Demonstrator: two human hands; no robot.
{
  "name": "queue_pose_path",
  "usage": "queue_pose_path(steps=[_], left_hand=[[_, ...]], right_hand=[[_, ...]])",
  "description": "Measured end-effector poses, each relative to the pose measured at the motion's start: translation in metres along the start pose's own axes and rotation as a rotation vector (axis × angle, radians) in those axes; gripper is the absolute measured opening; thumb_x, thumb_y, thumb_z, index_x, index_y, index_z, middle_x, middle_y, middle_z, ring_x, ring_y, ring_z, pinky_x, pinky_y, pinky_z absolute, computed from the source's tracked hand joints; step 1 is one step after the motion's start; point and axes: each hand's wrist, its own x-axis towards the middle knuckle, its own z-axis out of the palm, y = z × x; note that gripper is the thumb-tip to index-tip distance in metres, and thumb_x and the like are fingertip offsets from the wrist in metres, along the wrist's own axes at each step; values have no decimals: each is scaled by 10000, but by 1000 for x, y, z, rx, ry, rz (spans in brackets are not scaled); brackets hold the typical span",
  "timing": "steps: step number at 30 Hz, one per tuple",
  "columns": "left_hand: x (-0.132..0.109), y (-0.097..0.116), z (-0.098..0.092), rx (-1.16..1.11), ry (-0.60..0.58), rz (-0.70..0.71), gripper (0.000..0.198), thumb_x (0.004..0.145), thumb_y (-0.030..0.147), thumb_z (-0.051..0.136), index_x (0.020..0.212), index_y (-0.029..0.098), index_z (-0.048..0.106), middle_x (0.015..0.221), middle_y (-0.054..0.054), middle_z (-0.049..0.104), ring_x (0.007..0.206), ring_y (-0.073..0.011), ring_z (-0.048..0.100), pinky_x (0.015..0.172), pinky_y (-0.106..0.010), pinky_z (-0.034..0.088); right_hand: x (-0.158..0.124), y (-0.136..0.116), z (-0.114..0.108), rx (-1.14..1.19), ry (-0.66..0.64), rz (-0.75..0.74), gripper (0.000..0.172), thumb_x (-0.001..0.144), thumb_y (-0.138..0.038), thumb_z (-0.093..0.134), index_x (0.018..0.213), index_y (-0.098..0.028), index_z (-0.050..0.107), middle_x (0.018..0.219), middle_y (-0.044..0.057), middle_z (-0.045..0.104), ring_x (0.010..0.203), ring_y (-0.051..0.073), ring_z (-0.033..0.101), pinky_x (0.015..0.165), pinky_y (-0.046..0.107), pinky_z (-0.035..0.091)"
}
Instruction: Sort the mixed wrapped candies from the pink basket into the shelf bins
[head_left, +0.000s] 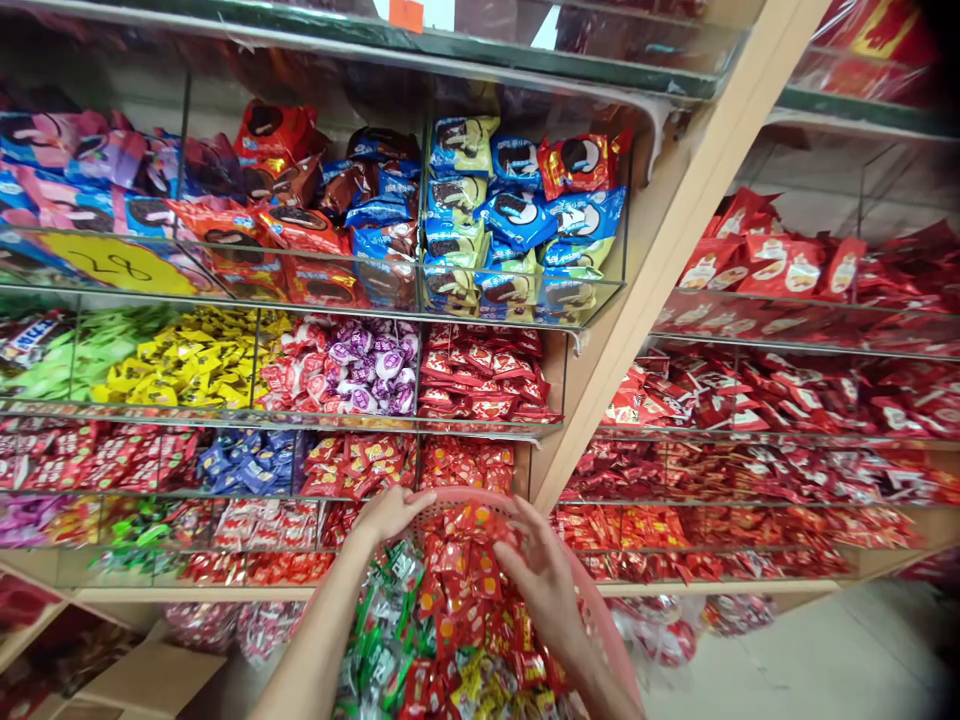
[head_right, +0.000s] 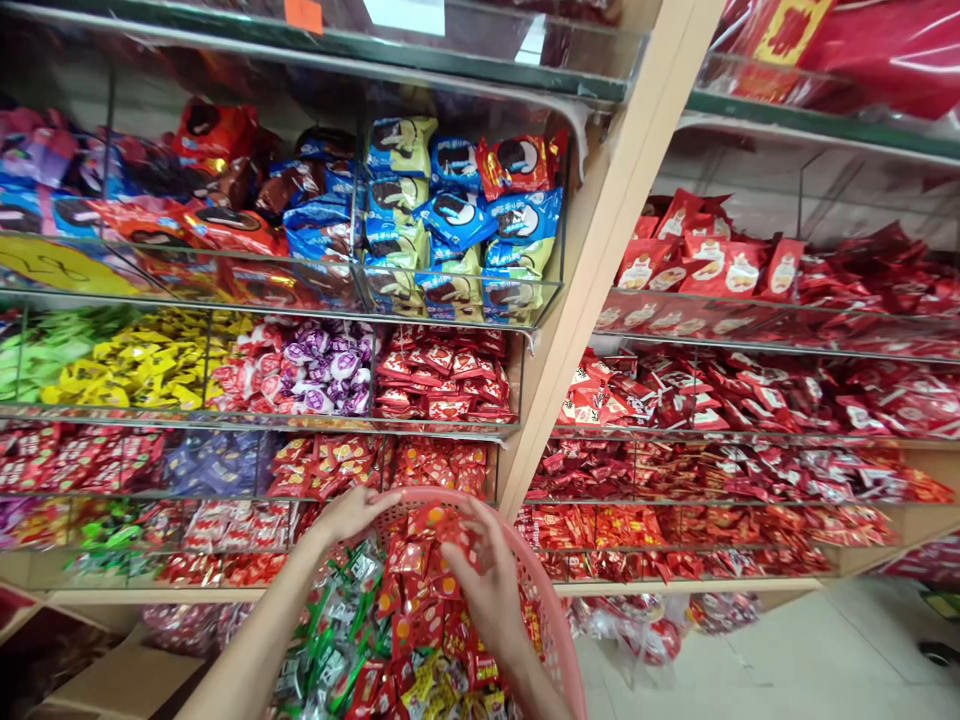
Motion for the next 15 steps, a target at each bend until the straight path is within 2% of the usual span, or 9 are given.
queue_pose_path(steps=[3, 8, 11, 15], left_hand=[[-1, 1, -1, 4, -7, -10, 669, 668, 835, 262, 552, 211, 474, 534, -4, 543, 536, -164, 523, 521, -237, 273], [-2, 4, -3, -9, -16, -24, 660, 670, 826, 274, 556, 212, 487, 517, -2, 534, 539, -170, 536, 526, -237, 286], [-3, 5, -3, -7, -14, -29, 660, 666, 826, 278, 542, 210, 482, 498, -1, 520, 528, -167, 529, 526, -238, 287], [-3, 6, -3, 1, -13, -28, 665, 669, 822, 273, 548, 208, 500, 506, -5, 528, 521, -166, 525, 520, -242, 283]], right_hand=[[6, -2, -7, 385, 60, 291, 463, 810, -420, 575, 1241, -267, 499, 1296, 60, 535, 1164, 229, 514, 945, 391, 445], [3, -9, -15, 858, -82, 582, 340, 808, -288, 611, 1147, -260, 588, 1218, 32, 602, 1092, 176, 569, 882, 284, 472], [-2, -14, -15, 1037, -134, 697, 309, 817, -261, 602, 1125, -265, 603, 1165, 34, 632, 1023, 146, 601, 878, 261, 466], [-5, -16, -16, 1123, -205, 729, 242, 827, -279, 578, 1058, -242, 639, 1113, 48, 652, 1006, 142, 603, 885, 261, 458]])
